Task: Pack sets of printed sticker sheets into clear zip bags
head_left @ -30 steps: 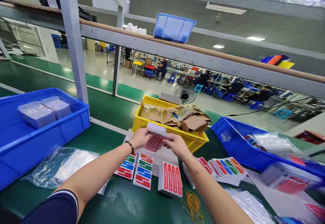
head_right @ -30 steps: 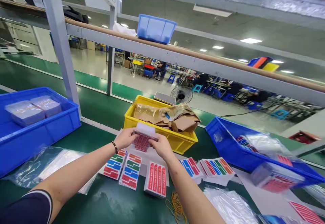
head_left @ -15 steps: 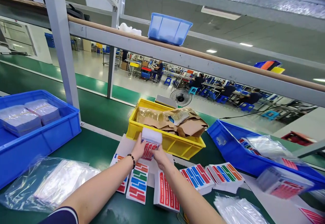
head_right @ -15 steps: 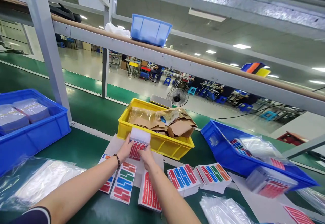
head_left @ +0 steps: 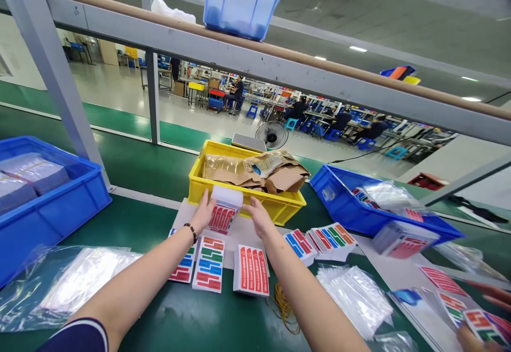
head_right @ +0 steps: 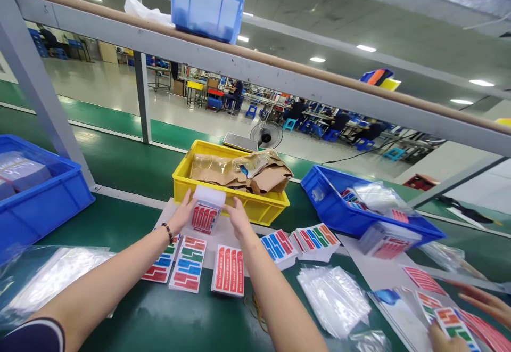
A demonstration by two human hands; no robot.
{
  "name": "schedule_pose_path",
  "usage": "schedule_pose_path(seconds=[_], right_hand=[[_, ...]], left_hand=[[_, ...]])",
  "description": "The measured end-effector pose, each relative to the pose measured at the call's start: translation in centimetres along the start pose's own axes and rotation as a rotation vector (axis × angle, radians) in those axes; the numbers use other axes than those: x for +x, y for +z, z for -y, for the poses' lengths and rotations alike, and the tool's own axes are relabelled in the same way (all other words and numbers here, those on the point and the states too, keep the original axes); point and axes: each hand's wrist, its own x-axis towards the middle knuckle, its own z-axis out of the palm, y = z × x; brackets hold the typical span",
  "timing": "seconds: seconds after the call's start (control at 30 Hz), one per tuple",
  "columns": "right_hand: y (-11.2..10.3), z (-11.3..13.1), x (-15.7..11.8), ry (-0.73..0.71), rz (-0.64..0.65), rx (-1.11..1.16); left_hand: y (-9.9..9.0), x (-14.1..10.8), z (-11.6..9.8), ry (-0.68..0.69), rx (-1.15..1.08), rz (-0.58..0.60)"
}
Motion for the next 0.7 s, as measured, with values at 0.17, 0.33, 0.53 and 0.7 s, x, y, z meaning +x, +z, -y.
schedule_pose_path(seconds=[0.17,0.33,0.53,0.7], right_hand=[[-5.4,-2.2,-5.6,-0.197,-0.067,-0.173],[-5.5,-8.6,-12.2,-0.128,-0.164,-0.063],[-4.0,-13.6,-14.9,-0.153,-0.276,0.020],[-3.4,-14.4,-16.2,-0.362,-0.379,0.009]], left_hand=[[-3.0,-6.1,0.0,0.039,0.029,0.035],[-2.7,-14.2,3.3,-0.089,0.025,0.276],[-1.4,-20.8,7.0,0.001,0.398,0.495],[-1.2,-22.6,7.2,0.059,0.585,0.474]])
